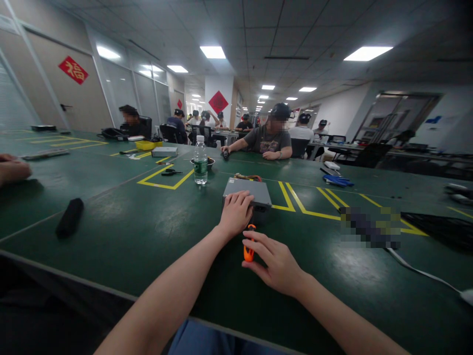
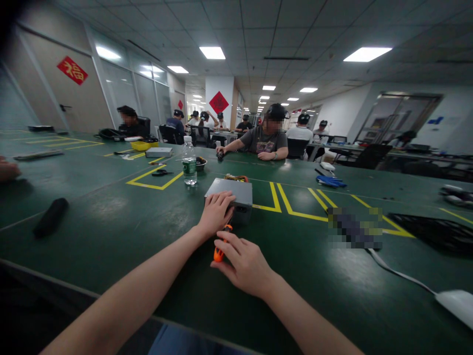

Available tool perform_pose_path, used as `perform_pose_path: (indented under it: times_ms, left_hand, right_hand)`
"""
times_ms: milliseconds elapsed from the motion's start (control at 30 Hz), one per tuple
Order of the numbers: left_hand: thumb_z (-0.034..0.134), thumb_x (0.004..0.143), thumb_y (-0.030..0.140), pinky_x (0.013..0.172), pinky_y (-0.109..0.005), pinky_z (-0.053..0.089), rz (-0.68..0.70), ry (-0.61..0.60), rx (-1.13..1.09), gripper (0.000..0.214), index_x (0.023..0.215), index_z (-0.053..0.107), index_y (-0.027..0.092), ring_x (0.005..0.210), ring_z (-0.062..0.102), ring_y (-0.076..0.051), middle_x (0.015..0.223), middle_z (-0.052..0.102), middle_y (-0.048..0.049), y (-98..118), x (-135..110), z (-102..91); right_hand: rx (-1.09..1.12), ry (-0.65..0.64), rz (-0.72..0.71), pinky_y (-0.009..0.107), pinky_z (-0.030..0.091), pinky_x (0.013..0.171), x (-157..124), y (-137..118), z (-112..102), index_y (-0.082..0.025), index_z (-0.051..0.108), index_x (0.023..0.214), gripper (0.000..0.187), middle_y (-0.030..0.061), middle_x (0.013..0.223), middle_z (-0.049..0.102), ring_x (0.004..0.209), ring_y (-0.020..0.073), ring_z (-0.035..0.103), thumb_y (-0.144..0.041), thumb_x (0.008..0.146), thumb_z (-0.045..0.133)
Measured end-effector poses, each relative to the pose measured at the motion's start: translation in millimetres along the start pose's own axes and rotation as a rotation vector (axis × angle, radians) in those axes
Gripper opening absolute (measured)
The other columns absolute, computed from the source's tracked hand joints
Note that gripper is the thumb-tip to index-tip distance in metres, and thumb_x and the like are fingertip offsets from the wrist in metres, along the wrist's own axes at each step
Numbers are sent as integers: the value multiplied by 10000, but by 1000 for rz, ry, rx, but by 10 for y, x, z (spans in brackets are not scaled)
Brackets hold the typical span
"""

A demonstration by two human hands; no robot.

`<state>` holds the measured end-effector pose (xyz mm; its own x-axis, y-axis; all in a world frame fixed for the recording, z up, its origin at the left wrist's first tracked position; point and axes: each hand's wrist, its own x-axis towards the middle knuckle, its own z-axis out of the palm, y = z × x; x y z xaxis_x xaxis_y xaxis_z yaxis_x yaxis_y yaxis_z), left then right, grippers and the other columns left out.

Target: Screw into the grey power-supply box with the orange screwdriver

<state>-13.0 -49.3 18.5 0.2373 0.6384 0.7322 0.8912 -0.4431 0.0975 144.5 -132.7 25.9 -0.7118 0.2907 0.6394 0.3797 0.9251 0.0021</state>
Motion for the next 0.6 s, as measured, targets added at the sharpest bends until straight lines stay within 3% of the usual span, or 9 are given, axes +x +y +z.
perform_pose_path:
  times_ms: [133,267,367,467,600]
  left_hand:
    - [463,867,256,997,-399,305,1,-3,2,289,1153,496,228,1191,429,-208,1272,529,-39,0,2,0]
    - [460,870,249,1004,-403,304,6,-1,-6,284,1151,498,230,1199,424,-208,1272,528,-45,9,2,-19]
    - [455,873,250,1008,-404,304,8,3,-9,283,1152,498,230,1198,426,-207,1269,527,-46,13,1,-28]
    - [467,867,250,1004,-402,312,4,8,-9,286,1151,501,235,1192,431,-206,1259,534,-46,12,0,-26]
    - [470,864,249,996,-403,319,3,7,-8,287,1149,503,234,1186,435,-208,1261,533,-47,8,-1,-24]
  right_hand:
    - [85,83,49,375,544,746,-33,27,38,-189,432,1066,290,152,1142,590,974,238,622,-384,879,536]
    - [56,-24,42,394,525,804,-13,-12,-23,-158,408,1213,365,168,1179,555,1043,251,582,-337,902,474]
    - [-36,-69,-3,381,530,756,13,-38,-45,-163,451,1226,336,170,1165,551,979,246,604,-285,913,434]
    - [-54,6,-7,346,535,693,9,-20,-5,-170,506,1098,255,162,1125,578,882,225,633,-325,897,489]
    - [33,78,29,351,538,710,-22,15,35,-188,454,1041,281,157,1127,594,927,231,630,-393,869,540]
